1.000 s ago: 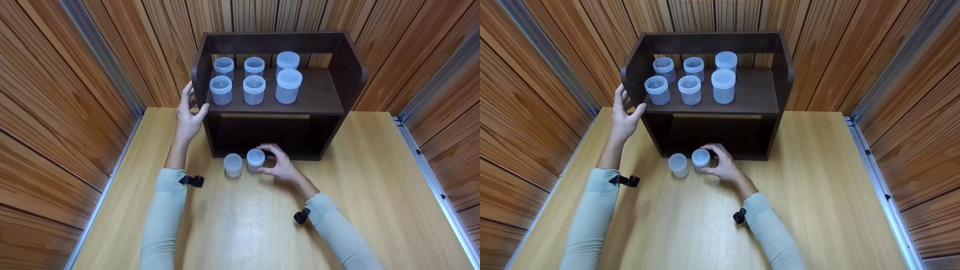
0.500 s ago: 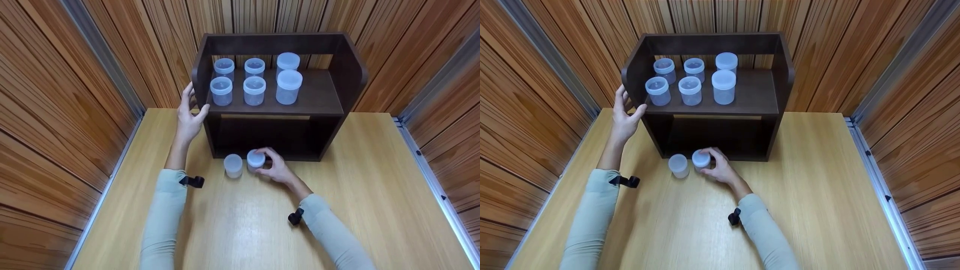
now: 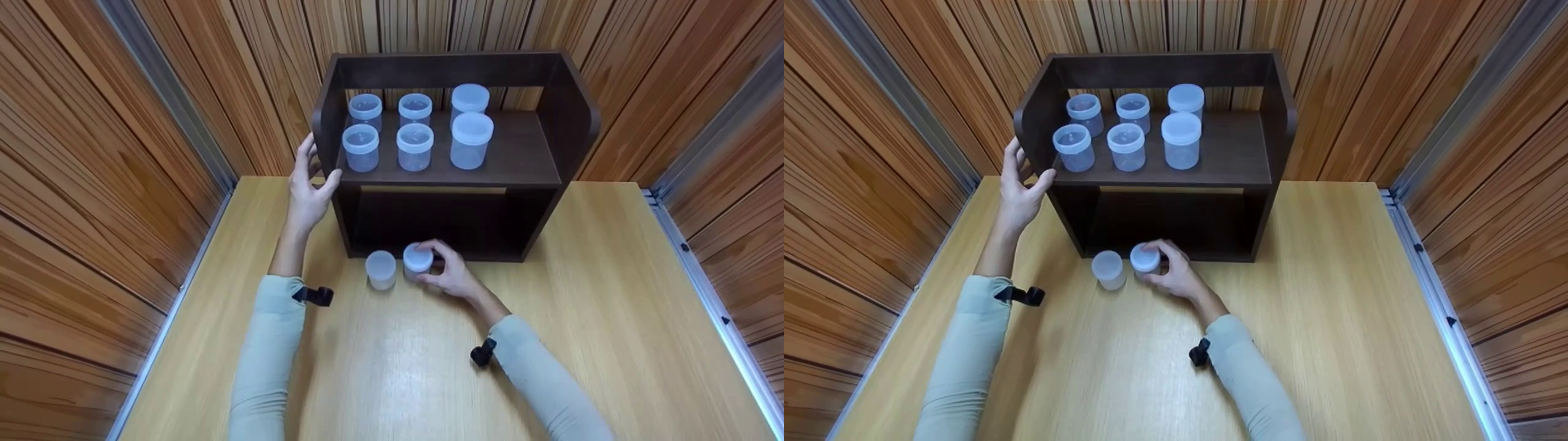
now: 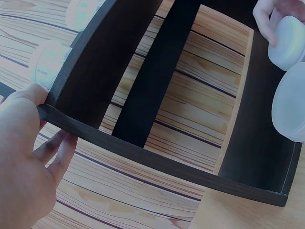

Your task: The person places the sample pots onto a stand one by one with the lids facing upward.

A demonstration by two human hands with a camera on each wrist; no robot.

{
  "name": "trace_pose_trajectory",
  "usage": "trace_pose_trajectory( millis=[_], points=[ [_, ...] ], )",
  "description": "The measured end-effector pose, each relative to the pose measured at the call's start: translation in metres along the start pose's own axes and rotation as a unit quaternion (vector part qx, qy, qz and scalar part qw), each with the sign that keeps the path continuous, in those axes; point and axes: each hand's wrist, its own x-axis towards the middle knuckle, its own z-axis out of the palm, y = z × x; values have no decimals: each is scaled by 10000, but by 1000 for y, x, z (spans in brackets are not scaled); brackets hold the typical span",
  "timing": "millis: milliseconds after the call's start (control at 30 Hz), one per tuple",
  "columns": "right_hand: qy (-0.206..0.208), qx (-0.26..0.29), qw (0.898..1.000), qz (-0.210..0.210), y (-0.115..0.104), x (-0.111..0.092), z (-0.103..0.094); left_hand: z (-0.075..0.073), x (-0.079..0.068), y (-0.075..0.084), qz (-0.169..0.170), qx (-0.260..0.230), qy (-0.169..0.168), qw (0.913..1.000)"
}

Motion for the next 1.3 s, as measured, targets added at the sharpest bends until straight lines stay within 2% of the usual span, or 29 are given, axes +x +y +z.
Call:
trace_pose_trajectory(
  millis=[333,467,700,1300],
  points=[
    [19,-35,10000,-50,-7,-2,-6,-1,0,2,-88,91,-26,9999],
    [99,-52,9997,-205,-12,-2,-11,0,1,2,-66,29,-33,10000],
    [175,-96,9988,-450,-29,-6,-22,0,0,1,6,4,16,10000],
    [336,46,9932,-1112,-70,-25,-48,-1,-1,3,-96,134,-43,9999]
  ],
)
